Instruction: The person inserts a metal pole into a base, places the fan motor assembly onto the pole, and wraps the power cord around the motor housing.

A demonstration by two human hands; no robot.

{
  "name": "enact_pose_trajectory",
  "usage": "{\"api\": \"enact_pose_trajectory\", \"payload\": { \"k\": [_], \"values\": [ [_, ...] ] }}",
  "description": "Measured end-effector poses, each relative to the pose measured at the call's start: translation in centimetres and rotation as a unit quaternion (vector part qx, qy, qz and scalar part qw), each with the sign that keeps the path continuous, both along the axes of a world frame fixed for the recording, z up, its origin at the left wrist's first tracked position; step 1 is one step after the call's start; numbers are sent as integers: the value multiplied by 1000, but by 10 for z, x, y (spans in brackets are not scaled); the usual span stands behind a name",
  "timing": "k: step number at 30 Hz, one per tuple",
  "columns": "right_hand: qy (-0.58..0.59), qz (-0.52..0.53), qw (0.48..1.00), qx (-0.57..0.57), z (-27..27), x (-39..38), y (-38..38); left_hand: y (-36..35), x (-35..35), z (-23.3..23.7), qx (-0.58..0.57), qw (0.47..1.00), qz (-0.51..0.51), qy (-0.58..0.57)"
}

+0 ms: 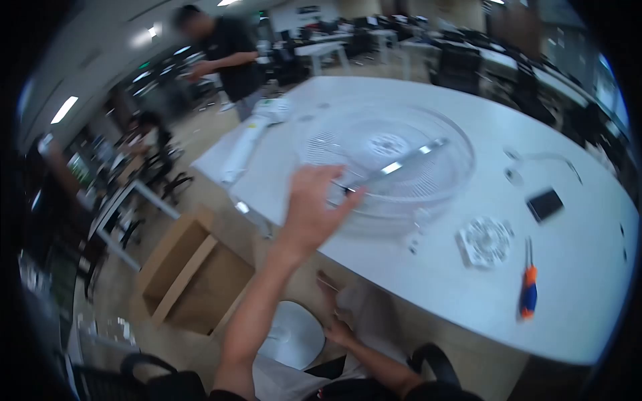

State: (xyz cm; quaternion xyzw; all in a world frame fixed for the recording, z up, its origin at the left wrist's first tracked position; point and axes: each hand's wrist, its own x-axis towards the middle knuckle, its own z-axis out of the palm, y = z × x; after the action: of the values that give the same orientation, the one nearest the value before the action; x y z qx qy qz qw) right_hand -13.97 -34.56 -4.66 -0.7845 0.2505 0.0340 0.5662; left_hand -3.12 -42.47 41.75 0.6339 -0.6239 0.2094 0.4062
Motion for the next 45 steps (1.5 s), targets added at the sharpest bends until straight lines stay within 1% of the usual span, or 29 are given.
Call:
{"api": "enact_pose_trajectory", "payload": {
  "k": [1, 2, 5, 6, 8, 12, 15, 18, 19, 20, 21, 22, 24, 25, 27, 28, 30, 31, 33, 35, 37, 38, 39, 41, 42, 44, 45],
  "values": [
    [1, 3, 1000, 26, 4, -2, -1, -10, 5, -8, 17, 1000, -13, -6],
    [-5, 3, 1000, 26, 2, 1, -2, -17, 8, -13, 35, 999, -29, -8],
    [-20, -4, 999, 31, -27, -1, -1, -20, 10, -9, 49, 997, -56, 34],
    [-24, -2, 999, 33, -42, 1, -2, -21, 10, -9, 38, 998, -52, 26],
    [-21, 1, 999, 45, -48, 5, -4, -21, 9, -9, 18, 999, -46, 10],
    [-3, 15, 997, 71, -36, 4, -1, -12, 2, -5, -85, 995, -47, -35],
    [5, 13, 996, 85, -37, 4, 1, 8, 0, -1, -135, 990, -29, -17],
    [11, -6, 994, 105, -37, 1, -2, 57, 8, -3, -164, 984, 24, 70],
    [12, -13, 993, 115, -35, 1, -2, 80, 7, -8, -168, 965, 24, 201],
    [14, -13, 993, 120, -32, 1, -2, 104, 5, -16, -168, 929, 21, 328],
    [16, -13, 992, 125, -29, -1, -3, 127, 1, -22, -224, 870, -21, 439],
    [17, -12, 991, 132, -30, 1, -3, 151, -3, -28, -276, 794, -63, 538],
    [31, 7, 990, 139, -36, 1, -3, 192, -2, -58, -328, 767, -66, 548],
    [38, 17, 989, 142, -40, 4, -3, 214, -2, -76, -319, 748, -102, 573],
    [12, 3, 985, 171, -33, 7, -1, 254, -5, -110, -303, 705, -176, 616],
    [-1, -2, 983, 185, -20, 12, 0, 271, -6, -121, -279, 718, -192, 608],
    [-83, -9, 976, 203, 11, 33, 0, 298, -10, -143, -228, 739, -221, 595],
    [-122, -14, 969, 214, 33, 45, 3, 308, -13, -153, -221, 732, -213, 608],
    [-163, -33, 949, 269, 112, 77, 12, 320, -20, -172, -204, 718, -200, 635],
    [-206, -9, 933, 296, 200, 100, 25, 326, -26, -186, -186, 702, -181, 663],
    [-276, 11, 871, 406, 275, 120, 48, 327, -32, -201, -164, 689, -145, 691],
    [-289, 9, 847, 446, 319, 120, 62, 327, -32, -215, -152, 693, -134, 692],
    [-303, 0, 820, 485, 350, 122, 73, 333, -34, -225, -151, 696, -102, 694],
    [-323, 2, 825, 465, 347, 142, 74, 331, -37, -243, -127, 697, -61, 703],
    [-339, -10, 828, 447, 344, 143, 67, 333, -37, -249, -171, 666, -62, 723],
    [-376, -51, 799, 467, 353, 150, 77, 341, -37, -276, -187, 695, -19, 694],
    [-386, -60, 820, 418, 355, 154, 78, 346, -34, -292, -203, 710, 7, 674]
  ]
}}
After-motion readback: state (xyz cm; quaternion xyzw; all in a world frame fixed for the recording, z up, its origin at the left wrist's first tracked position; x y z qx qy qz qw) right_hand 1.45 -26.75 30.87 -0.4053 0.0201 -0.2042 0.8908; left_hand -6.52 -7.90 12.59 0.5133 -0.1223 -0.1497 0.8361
